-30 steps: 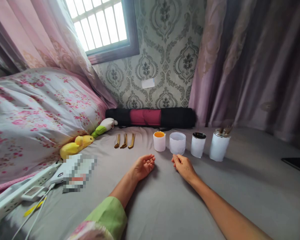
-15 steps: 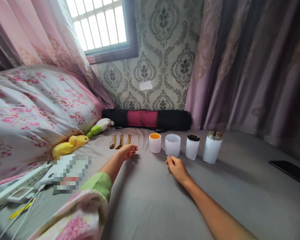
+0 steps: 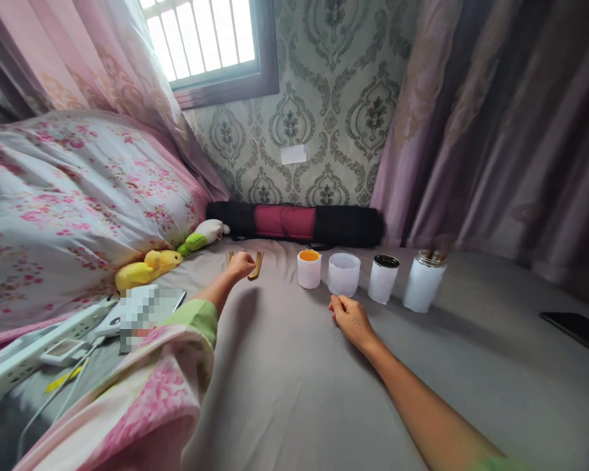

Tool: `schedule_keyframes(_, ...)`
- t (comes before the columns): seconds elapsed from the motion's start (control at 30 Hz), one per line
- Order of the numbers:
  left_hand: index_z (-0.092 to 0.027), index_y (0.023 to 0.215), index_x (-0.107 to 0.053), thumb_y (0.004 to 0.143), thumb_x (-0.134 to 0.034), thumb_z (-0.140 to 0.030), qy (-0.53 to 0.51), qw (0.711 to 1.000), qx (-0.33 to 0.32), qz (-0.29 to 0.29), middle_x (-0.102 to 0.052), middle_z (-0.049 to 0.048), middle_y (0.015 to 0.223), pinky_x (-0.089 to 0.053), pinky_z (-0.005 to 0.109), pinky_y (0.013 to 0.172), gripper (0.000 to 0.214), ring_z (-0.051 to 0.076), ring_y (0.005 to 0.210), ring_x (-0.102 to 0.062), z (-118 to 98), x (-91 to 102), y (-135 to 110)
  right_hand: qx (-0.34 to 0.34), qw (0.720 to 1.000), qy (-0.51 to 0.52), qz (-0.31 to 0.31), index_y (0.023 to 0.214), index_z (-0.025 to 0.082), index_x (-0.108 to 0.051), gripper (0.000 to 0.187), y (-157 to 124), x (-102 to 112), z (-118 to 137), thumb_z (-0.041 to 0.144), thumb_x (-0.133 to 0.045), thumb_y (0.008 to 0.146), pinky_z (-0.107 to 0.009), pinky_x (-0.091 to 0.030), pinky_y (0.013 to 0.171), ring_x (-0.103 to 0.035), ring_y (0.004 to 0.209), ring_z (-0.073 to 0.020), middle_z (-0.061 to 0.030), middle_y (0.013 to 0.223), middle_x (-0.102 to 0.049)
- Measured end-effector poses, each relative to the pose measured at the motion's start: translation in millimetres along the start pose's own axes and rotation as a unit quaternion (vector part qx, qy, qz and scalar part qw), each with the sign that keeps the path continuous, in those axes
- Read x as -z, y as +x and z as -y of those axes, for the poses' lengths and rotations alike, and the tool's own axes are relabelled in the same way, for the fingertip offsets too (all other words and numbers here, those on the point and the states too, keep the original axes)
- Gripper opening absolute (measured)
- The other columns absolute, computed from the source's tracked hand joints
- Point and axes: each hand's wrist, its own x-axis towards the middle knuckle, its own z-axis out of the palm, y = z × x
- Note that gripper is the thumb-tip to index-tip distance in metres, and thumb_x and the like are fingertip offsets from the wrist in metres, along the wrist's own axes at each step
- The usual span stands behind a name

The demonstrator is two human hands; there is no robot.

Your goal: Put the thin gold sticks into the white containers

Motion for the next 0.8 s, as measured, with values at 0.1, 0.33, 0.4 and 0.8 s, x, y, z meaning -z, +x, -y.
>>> schedule_keyframes(0.1, -0.014, 0.066, -0.062, 0.061, -0.055, -0.013, 0.055, 0.998, -0.021, -0.022, -0.063, 0.0086, 0.073, -0.04, 0.024, 0.063, 0.009, 0.019, 0.076, -0.057, 5.2, 1.3, 3.5, 0.004, 1.0, 0.0, 0.003, 0.066, 0.017, -0.056, 0.041, 0.3, -0.7, -1.3, 0.046, -0.031, 0.08, -0.022, -0.034, 0.049, -0.05, 0.048, -0.0122, -0.0012, 0.052, -0.055)
schedule_keyframes(0.33, -0.016, 0.067, -0.063, 0.062, -0.053, -0.012, 0.131, 0.99, -0.046, -0.007, -0.064, 0.0082, 0.078, -0.04, 0.022, 0.067, 0.011, 0.018, 0.08, -0.057, 10.3, -2.0, 4.9, 0.006, 1.0, -0.005, 0.001, 0.066, 0.017, -0.057, 0.042, 1.4, -2.9, -4.9, 0.047, -0.031, 0.08, -0.022, -0.034, 0.049, -0.05, 0.049, -0.0128, -0.0016, 0.052, -0.055)
schedule_keyframes(0.4, -0.016, 0.069, -0.063, 0.062, -0.053, -0.013, 0.142, 0.989, -0.048, 0.0, -0.064, 0.0086, 0.078, -0.04, 0.023, 0.067, 0.012, 0.019, 0.079, -0.058, 11.3, -5.1, 4.8, 0.003, 1.0, -0.002, 0.003, 0.066, 0.017, -0.057, 0.042, 1.4, -3.0, -4.6, 0.048, -0.031, 0.08, -0.022, -0.034, 0.049, -0.05, 0.049, -0.0128, -0.0014, 0.052, -0.055)
schedule_keyframes(0.8, -0.016, 0.076, -0.062, 0.063, -0.053, -0.017, 0.163, 0.986, -0.04, 0.01, -0.062, 0.01, 0.089, -0.04, 0.026, 0.071, 0.016, 0.02, 0.083, -0.056, 18.2, -16.1, 9.8, 0.011, 1.0, -0.014, 0.007, 0.065, 0.018, -0.056, 0.041, 1.7, -2.1, -3.4, 0.046, -0.03, 0.081, -0.022, -0.033, 0.05, -0.05, 0.05, -0.0127, -0.0009, 0.052, -0.055)
